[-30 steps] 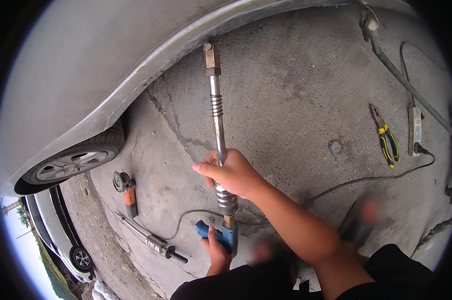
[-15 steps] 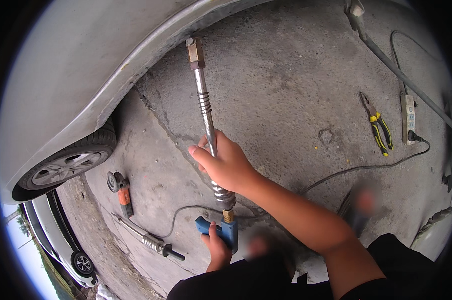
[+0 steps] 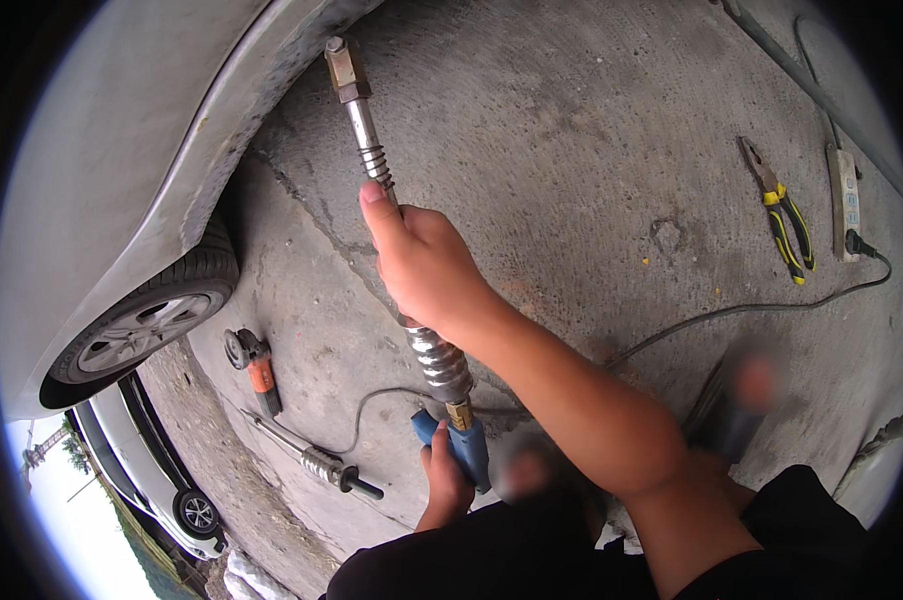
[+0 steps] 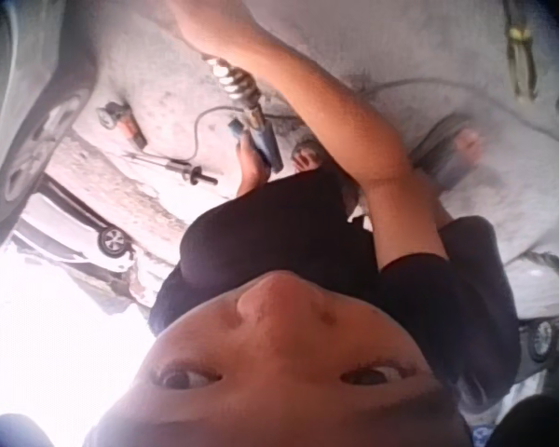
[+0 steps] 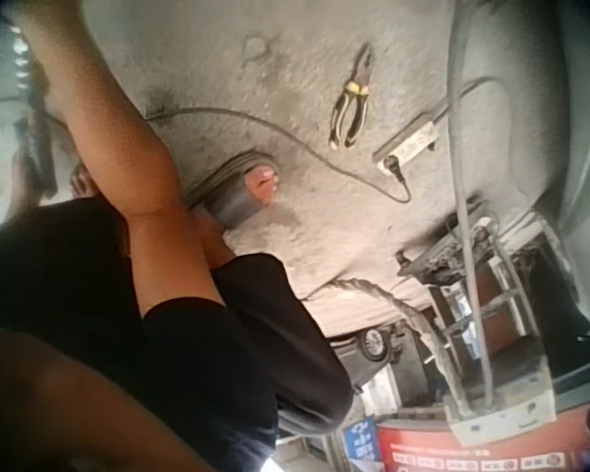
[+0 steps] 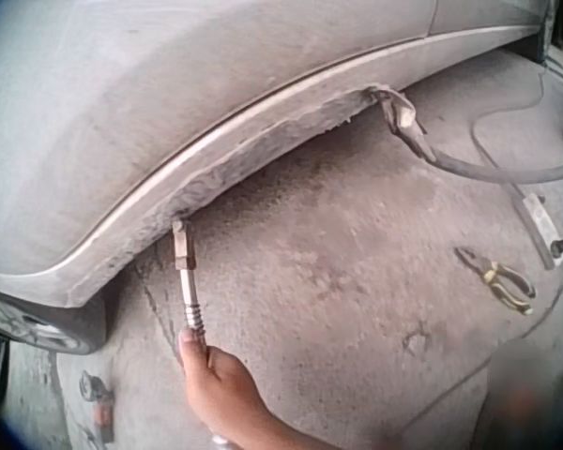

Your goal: The person uses pliers to adjust a metal rod and then operates a blue pneumatic tool to repeatedly strike the lower edge of a car's front bumper. The person moves along the bumper, applying the tool to different sections to straighten the metal.

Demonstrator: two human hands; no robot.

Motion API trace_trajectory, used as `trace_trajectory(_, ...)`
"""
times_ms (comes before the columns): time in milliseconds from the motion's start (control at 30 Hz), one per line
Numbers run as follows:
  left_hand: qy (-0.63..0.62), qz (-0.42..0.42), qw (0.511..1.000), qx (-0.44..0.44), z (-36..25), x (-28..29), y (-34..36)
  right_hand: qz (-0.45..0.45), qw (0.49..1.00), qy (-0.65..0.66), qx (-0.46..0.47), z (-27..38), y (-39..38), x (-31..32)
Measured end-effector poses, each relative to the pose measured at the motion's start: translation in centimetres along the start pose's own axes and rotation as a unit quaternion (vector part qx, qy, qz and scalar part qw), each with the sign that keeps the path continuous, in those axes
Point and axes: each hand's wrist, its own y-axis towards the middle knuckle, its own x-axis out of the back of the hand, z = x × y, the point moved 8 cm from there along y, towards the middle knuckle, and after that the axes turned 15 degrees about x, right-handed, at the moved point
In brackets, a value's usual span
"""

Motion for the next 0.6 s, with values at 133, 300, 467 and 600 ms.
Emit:
trace_trajectory(133, 0.007, -0.088, 0.996, 0.002, 0.2, 1.0, -1.5, -0.097, 0.991, -0.091, -0.004, -1.3, -2.5, 2.6)
trace_trajectory(300, 0.048, -0.106, 0.993, -0.007, 1.3, 2.3, -0.3, -0.054, 0.998, -0.007, -0.042, -2.6, -2.2, 2.9)
trace_trajectory(467, -0.009, -0.078, 0.997, -0.025, -1.2, 0.2, -1.5, -0.042, 0.999, -0.021, -0.01, -1.4, -0.7, 2.9)
trace_trajectory(600, -0.002, -0.05, 0.998, -0.032, -1.9, -0.3, -0.9, -0.032, 0.999, -0.029, 0.014, 0.3, 0.1, 2.6)
